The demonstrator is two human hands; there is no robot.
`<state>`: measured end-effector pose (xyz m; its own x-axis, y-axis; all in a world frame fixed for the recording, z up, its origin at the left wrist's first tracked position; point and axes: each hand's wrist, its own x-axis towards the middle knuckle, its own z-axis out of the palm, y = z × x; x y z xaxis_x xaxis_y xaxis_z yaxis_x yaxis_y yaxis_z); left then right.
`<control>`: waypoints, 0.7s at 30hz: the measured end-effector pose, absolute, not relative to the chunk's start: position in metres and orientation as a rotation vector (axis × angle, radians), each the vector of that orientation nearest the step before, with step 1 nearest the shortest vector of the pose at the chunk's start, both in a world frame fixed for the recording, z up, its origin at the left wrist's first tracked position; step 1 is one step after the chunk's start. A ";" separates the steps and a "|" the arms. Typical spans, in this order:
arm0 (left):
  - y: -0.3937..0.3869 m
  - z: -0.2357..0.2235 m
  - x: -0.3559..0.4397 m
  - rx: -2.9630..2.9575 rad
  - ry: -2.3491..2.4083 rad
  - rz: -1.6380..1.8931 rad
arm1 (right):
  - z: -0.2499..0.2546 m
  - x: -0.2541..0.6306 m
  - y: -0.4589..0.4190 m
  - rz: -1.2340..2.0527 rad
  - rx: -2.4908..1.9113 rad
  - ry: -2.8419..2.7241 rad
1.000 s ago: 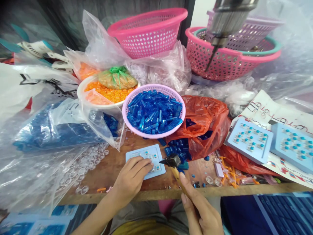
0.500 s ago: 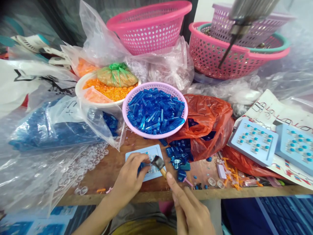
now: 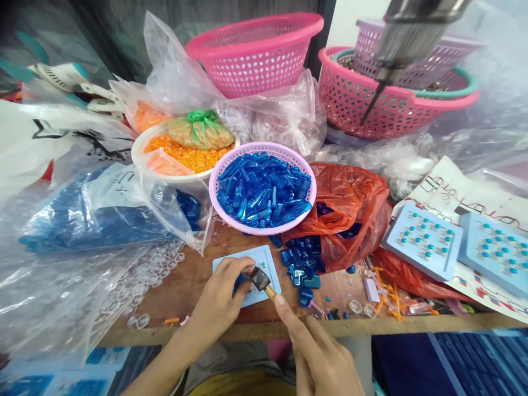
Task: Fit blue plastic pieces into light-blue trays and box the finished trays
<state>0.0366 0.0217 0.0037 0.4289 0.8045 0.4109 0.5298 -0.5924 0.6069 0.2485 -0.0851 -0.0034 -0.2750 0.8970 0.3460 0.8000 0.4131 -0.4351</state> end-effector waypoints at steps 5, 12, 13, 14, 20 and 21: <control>0.013 0.010 0.046 2.431 1.143 1.073 | 0.002 0.259 -0.093 0.290 -1.527 -1.826; -0.002 0.000 0.098 2.840 0.899 0.899 | 0.003 0.282 -0.112 0.257 -1.734 -1.508; -0.002 -0.002 0.104 2.879 0.856 0.848 | 0.001 0.283 -0.113 0.276 -1.734 -1.506; -0.001 -0.004 0.109 2.904 0.834 0.791 | 0.000 0.283 -0.114 0.297 -1.729 -1.502; 0.008 -0.002 0.121 2.882 0.892 0.440 | -0.003 0.282 -0.112 0.309 -1.707 -1.483; 0.009 -0.001 0.122 2.869 0.894 0.414 | -0.003 0.282 -0.112 0.317 -1.709 -1.475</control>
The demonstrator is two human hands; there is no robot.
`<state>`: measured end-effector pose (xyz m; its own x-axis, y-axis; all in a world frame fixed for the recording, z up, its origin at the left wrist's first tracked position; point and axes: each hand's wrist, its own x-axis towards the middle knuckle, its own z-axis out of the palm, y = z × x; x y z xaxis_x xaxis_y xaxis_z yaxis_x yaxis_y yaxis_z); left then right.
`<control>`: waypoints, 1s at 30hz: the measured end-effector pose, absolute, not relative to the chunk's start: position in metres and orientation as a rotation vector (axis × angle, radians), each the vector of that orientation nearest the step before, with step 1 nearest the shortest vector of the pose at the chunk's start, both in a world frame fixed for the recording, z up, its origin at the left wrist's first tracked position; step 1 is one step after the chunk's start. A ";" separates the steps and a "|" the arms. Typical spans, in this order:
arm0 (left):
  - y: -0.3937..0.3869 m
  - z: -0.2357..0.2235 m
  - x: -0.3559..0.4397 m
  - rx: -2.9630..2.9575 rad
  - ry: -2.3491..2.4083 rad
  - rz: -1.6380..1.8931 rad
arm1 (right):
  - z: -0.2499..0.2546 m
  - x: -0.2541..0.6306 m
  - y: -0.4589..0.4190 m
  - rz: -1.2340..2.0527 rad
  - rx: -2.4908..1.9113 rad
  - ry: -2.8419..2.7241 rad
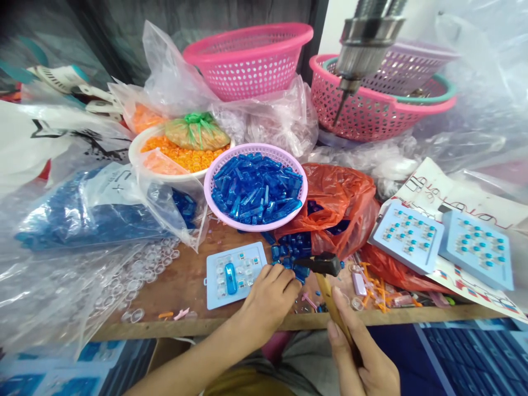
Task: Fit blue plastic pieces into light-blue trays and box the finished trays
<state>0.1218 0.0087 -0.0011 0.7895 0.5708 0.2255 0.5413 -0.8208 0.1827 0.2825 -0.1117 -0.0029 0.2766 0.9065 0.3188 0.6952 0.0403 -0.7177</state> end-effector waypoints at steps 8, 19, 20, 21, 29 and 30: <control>0.010 0.006 0.118 2.809 0.862 0.305 | -0.007 0.283 -0.108 0.325 -1.727 -1.447; -0.001 -0.001 0.115 2.751 0.807 0.431 | -0.012 0.290 -0.109 0.359 -1.759 -1.378; 0.000 0.002 0.113 2.703 0.780 0.495 | -0.012 0.289 -0.108 0.354 -1.752 -1.372; 0.001 0.006 0.108 2.628 0.758 0.578 | -0.012 0.288 -0.107 0.367 -1.737 -1.350; -0.002 0.015 0.036 2.277 1.165 1.054 | -0.009 0.281 -0.103 0.501 -1.688 -1.266; -0.003 0.011 0.031 2.306 1.185 1.075 | -0.009 0.279 -0.101 0.481 -1.685 -1.306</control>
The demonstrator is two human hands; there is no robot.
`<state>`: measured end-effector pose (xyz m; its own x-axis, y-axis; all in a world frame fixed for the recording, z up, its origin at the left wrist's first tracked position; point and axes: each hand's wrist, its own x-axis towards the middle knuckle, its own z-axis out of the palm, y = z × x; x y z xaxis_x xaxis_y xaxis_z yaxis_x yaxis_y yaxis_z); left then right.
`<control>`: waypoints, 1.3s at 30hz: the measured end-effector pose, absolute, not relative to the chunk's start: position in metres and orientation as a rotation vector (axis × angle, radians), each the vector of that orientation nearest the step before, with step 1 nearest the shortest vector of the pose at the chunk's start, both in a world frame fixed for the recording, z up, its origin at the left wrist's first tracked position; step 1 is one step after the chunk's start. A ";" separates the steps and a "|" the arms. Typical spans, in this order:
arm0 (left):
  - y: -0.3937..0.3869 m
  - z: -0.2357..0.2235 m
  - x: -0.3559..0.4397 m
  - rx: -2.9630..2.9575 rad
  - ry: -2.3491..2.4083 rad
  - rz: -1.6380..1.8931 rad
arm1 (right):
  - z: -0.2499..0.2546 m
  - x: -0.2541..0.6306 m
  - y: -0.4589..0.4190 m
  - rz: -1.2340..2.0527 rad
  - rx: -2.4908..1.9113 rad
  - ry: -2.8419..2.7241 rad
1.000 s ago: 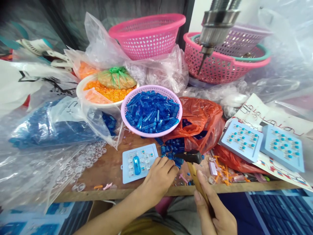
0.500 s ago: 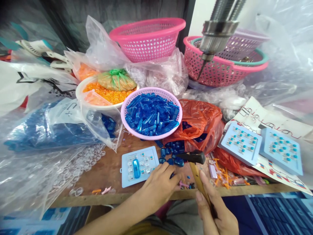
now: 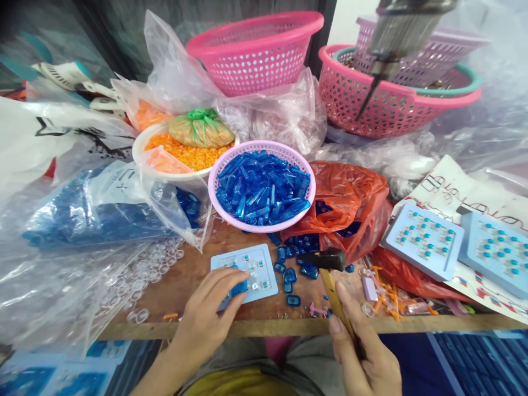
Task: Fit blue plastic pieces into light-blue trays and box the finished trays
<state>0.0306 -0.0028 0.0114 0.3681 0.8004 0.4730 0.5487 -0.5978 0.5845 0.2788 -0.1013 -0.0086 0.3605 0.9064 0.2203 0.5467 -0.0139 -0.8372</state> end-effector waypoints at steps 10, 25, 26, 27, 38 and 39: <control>0.000 0.001 0.030 2.307 1.275 1.067 | -0.005 0.259 -0.101 0.331 -1.603 -1.665; -0.002 -0.003 0.029 2.291 1.392 0.987 | -0.011 0.237 -0.095 0.333 -1.384 -2.034; -0.002 -0.003 0.029 2.289 1.391 0.985 | -0.012 0.237 -0.093 0.353 -1.358 -2.079; -0.002 -0.003 0.029 2.282 1.392 0.984 | -0.013 0.237 -0.091 0.364 -1.341 -2.107; 0.002 0.010 0.030 2.322 1.417 0.919 | -0.015 0.241 -0.093 0.402 -1.342 -2.038; 0.003 0.014 0.031 2.346 1.401 0.919 | -0.014 0.244 -0.093 0.404 -1.350 -2.002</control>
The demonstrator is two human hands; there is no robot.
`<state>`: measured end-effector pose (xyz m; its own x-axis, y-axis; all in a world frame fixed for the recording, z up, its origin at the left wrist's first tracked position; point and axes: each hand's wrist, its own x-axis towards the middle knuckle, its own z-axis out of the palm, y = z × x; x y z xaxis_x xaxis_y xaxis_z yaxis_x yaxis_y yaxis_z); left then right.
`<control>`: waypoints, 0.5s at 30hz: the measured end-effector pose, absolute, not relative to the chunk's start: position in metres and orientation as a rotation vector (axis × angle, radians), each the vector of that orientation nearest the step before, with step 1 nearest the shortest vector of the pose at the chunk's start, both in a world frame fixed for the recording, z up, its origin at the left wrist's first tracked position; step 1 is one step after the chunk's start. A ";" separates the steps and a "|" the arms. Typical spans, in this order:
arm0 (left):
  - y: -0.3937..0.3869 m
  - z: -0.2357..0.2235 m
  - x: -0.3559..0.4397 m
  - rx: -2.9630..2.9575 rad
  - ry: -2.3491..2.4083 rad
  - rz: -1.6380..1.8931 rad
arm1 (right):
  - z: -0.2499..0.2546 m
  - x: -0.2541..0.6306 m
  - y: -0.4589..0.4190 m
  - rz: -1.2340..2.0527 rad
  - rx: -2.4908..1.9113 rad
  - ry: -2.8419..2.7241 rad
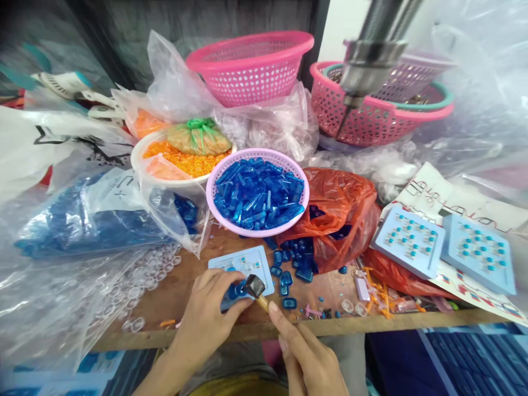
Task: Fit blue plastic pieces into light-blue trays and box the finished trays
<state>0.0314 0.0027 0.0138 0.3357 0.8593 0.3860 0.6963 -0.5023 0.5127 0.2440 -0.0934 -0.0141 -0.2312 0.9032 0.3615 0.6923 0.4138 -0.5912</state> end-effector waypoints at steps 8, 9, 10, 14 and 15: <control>0.018 0.029 0.096 2.648 1.095 0.639 | -0.012 0.285 -0.121 0.256 -1.714 -1.328; 0.021 0.029 0.109 2.691 1.085 0.497 | -0.015 0.288 -0.124 0.249 -1.742 -1.295; 0.024 0.029 0.120 2.721 1.083 0.356 | -0.018 0.290 -0.126 0.243 -1.766 -1.276; 0.032 0.033 0.150 2.728 1.107 0.039 | -0.025 0.289 -0.125 0.281 -1.750 -1.288; 0.032 0.034 0.154 2.714 1.139 0.008 | -0.024 0.288 -0.124 0.290 -1.733 -1.296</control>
